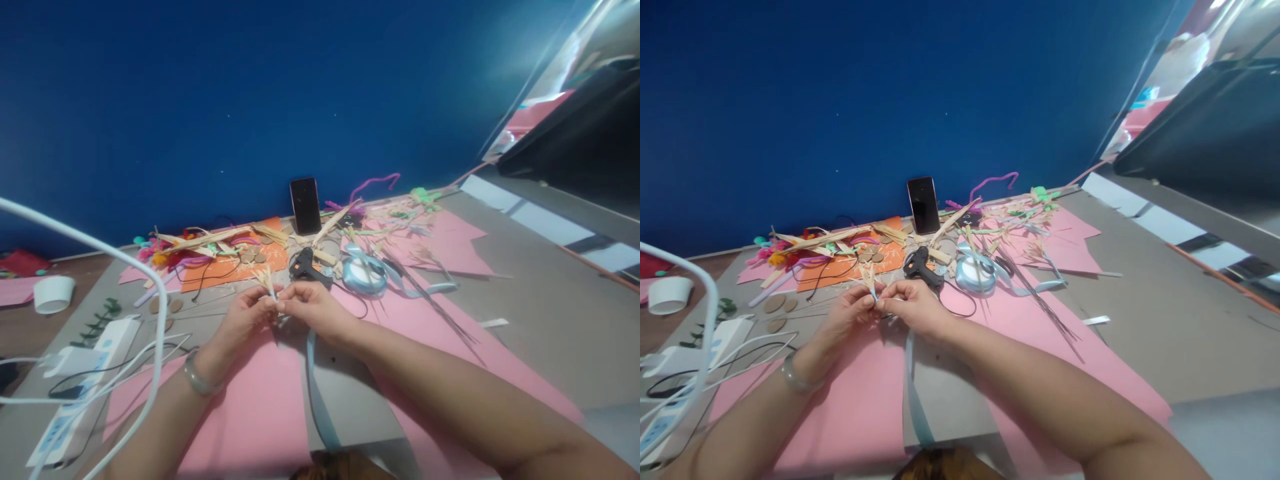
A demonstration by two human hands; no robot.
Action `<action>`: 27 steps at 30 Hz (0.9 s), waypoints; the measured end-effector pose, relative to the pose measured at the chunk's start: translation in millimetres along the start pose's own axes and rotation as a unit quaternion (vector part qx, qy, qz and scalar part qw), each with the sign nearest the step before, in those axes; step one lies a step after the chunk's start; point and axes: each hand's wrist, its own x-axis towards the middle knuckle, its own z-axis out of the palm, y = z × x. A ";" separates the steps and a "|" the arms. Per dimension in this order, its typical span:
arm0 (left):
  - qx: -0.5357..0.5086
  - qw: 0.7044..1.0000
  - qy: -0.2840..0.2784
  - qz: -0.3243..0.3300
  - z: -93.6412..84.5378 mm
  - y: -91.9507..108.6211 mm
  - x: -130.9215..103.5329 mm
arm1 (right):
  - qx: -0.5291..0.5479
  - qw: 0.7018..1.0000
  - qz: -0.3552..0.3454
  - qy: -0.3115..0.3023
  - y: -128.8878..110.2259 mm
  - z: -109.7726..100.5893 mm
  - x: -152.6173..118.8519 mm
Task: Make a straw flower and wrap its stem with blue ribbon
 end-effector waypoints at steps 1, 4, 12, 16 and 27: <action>-0.006 1.000 -0.019 -0.010 -0.7 1.5 -0.4 | 0.026 1.000 0.012 -0.008 0.6 0.1 0.5; -0.004 0.998 -0.055 -0.026 -3.3 5.1 -1.2 | 0.095 0.993 0.068 -0.032 0.5 0.5 1.1; 0.027 0.999 -0.030 0.004 -3.5 6.6 -1.8 | 0.142 0.982 0.109 -0.062 -0.1 1.0 1.3; 0.037 0.999 0.002 0.014 -1.3 6.9 -1.8 | 0.082 0.995 0.049 -0.028 -0.7 0.7 1.6; 0.172 0.982 0.023 0.070 -1.0 12.0 3.1 | -0.246 0.968 0.008 0.056 -3.7 -1.2 -1.4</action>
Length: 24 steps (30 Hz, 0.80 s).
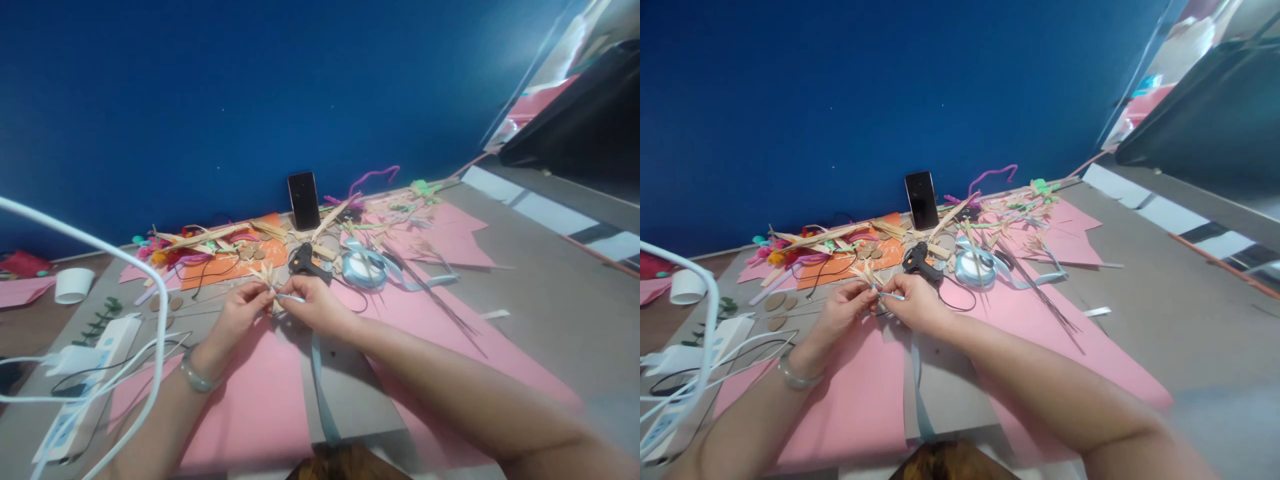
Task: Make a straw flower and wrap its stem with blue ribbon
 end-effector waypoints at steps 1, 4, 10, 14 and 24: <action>0.008 1.000 0.004 0.005 0.0 -0.2 0.3 | -0.014 1.000 0.002 0.009 1.0 0.7 0.1; 0.027 0.999 0.015 0.020 -0.7 -2.7 0.3 | -0.037 0.999 -0.022 0.030 5.3 2.3 1.5; 0.065 0.997 0.023 0.043 -0.8 -4.1 -1.0 | -0.038 0.996 -0.076 0.028 9.9 1.4 4.6; 0.073 0.995 0.039 0.054 2.0 -0.7 -1.2 | 0.005 0.998 -0.062 0.018 7.2 -1.0 6.0; 0.046 0.997 0.064 0.019 -2.1 -8.6 -1.8 | 0.032 0.998 -0.039 0.033 -1.4 0.2 -0.7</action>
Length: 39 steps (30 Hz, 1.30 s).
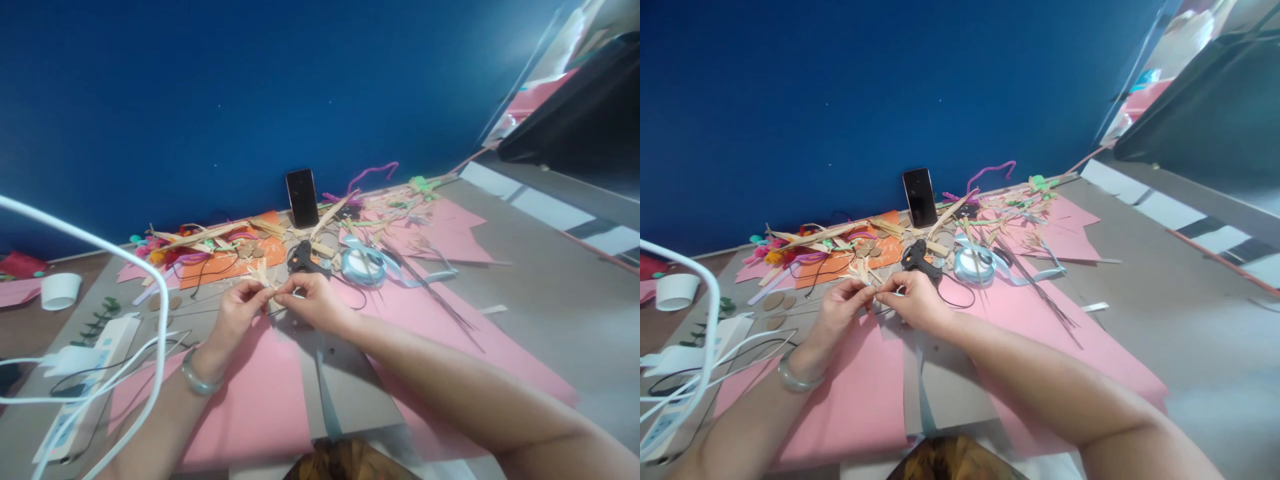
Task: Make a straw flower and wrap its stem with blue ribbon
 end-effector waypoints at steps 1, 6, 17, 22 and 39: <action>-0.008 1.000 0.000 -0.006 0.3 -0.6 -0.3 | -0.001 1.000 -0.004 0.003 0.5 0.6 -0.5; -0.040 0.999 0.001 -0.028 2.3 -3.4 -1.1 | -0.029 0.999 -0.034 0.027 6.0 3.6 -0.6; -0.110 0.992 0.011 -0.054 6.8 -4.4 -3.9 | -0.076 0.996 -0.040 0.027 4.5 4.8 -0.8; -0.174 0.981 -0.037 -0.070 6.3 4.5 -3.2 | 0.008 1.000 0.021 -0.006 0.8 1.5 2.0; -0.147 0.983 -0.099 -0.050 4.2 5.6 -3.4 | 0.185 0.974 0.087 -0.097 -4.7 -3.8 2.6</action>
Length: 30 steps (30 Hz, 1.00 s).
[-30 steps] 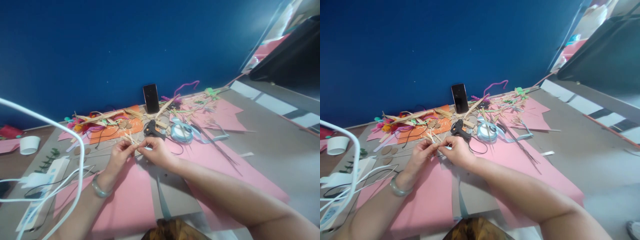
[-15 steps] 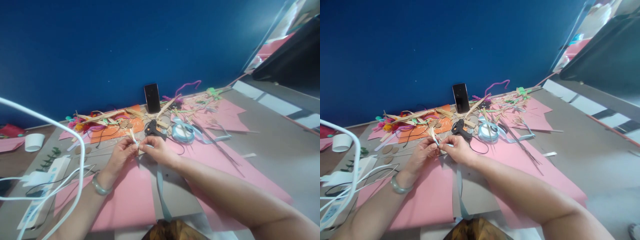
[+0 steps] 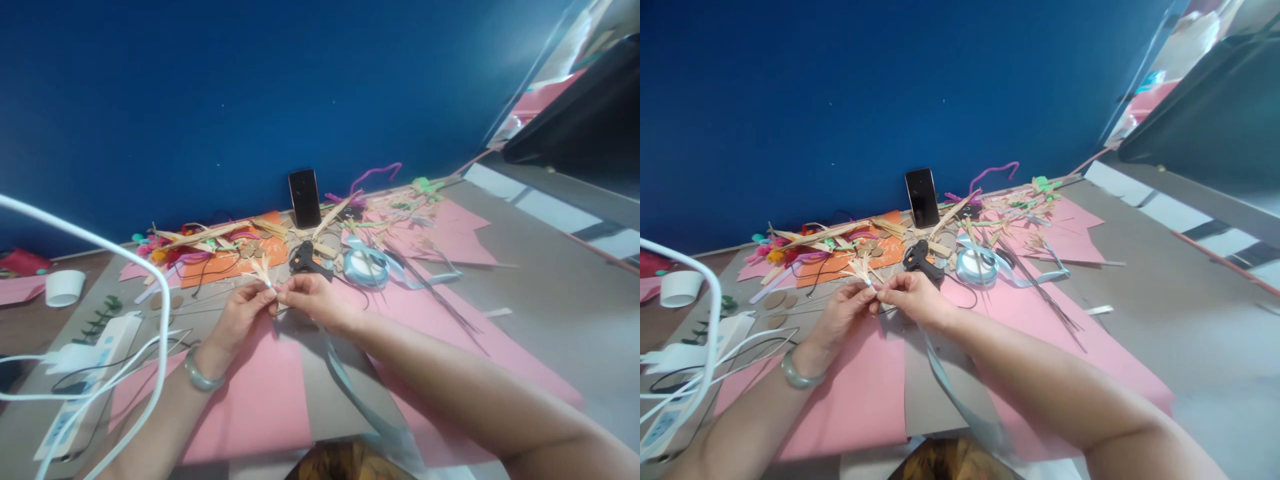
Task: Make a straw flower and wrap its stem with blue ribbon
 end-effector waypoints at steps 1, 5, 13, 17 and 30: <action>0.010 1.000 0.008 -0.003 -0.2 0.0 -0.1 | -0.038 0.999 -0.016 0.021 0.2 0.6 -0.3; 0.025 0.999 0.046 -0.008 -0.6 -0.8 0.0 | -0.156 0.980 -0.083 0.092 4.4 3.3 -1.0; 0.015 0.996 0.084 0.001 1.1 -6.5 1.2 | -0.257 0.950 -0.136 0.114 16.7 4.2 -0.6; 0.004 0.996 0.089 -0.002 4.9 -5.9 -1.4 | -0.265 0.949 -0.129 0.108 12.4 4.1 -1.2; -0.047 0.998 -0.034 -0.037 -3.7 1.3 1.3 | 0.099 0.990 0.029 -0.094 1.5 -1.3 -1.1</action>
